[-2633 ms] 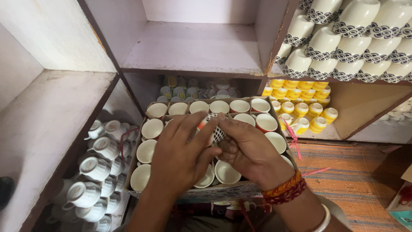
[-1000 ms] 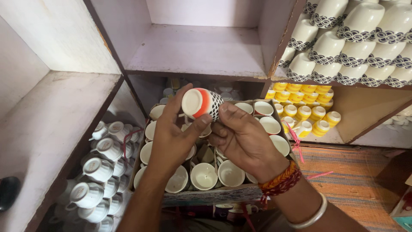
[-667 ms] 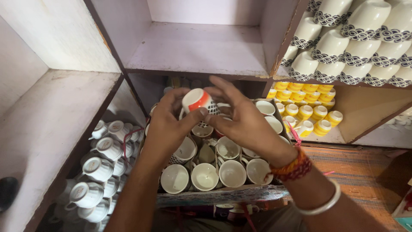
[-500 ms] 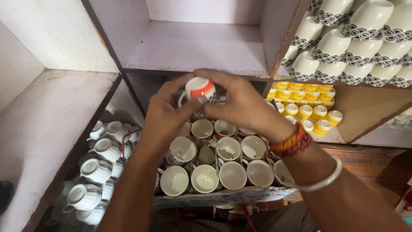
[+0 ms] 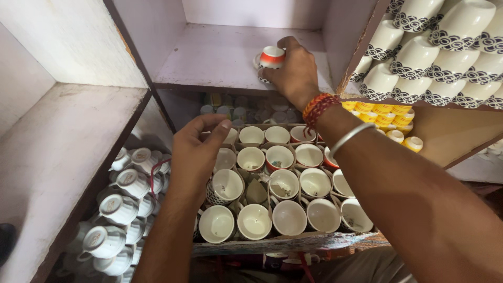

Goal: The person removes patterned ceramic cups from a cardboard box and places them onto a shelf. They handle the cups one by one, arranging them in neat rows on the shelf.

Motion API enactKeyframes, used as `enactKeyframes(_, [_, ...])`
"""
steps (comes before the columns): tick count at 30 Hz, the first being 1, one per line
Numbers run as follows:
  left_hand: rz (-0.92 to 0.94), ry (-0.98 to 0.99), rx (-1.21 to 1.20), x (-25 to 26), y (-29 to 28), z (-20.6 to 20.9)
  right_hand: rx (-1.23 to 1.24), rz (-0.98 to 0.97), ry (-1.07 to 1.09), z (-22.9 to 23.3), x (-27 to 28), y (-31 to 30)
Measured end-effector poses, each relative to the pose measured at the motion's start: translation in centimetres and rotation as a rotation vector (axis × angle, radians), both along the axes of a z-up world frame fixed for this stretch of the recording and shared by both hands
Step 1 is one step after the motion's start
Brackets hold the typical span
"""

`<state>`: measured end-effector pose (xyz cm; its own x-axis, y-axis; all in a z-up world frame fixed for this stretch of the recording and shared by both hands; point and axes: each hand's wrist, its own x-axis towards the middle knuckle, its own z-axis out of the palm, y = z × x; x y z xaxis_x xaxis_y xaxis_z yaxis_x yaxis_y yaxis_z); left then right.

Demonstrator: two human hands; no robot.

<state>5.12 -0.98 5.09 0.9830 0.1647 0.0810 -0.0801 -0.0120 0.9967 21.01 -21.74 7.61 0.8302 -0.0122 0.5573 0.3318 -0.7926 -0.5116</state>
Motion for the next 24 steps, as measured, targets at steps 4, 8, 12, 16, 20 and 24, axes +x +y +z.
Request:
enactKeyframes(4, [0.022, -0.059, -0.077, 0.1, 0.3, -0.3, 0.010, -0.042, 0.014, -0.5, 0.7, -0.1])
enactKeyframes(8, [0.059, 0.017, -0.239, 0.2, 0.9, -0.8, -0.125, -0.048, -0.346, -0.2, -1.0, 0.3])
enactKeyframes(12, [0.138, -0.033, -0.359, 0.1, 1.6, -1.1, -0.050, 0.207, -0.290, -0.7, -6.6, 1.8])
enactKeyframes(16, [0.216, -0.023, -0.458, -0.3, 1.7, -1.1, -0.064, 0.647, 0.203, -2.6, -14.4, 4.1])
enactKeyframes(20, [0.203, 0.003, -0.563, -0.8, 1.4, -0.5, -0.385, 0.638, 0.531, -3.5, -17.8, 6.5])
enactKeyframes(24, [0.163, -0.063, -0.483, -1.9, 1.1, 0.8, -0.303, 0.636, 0.330, -4.1, -18.1, 6.6])
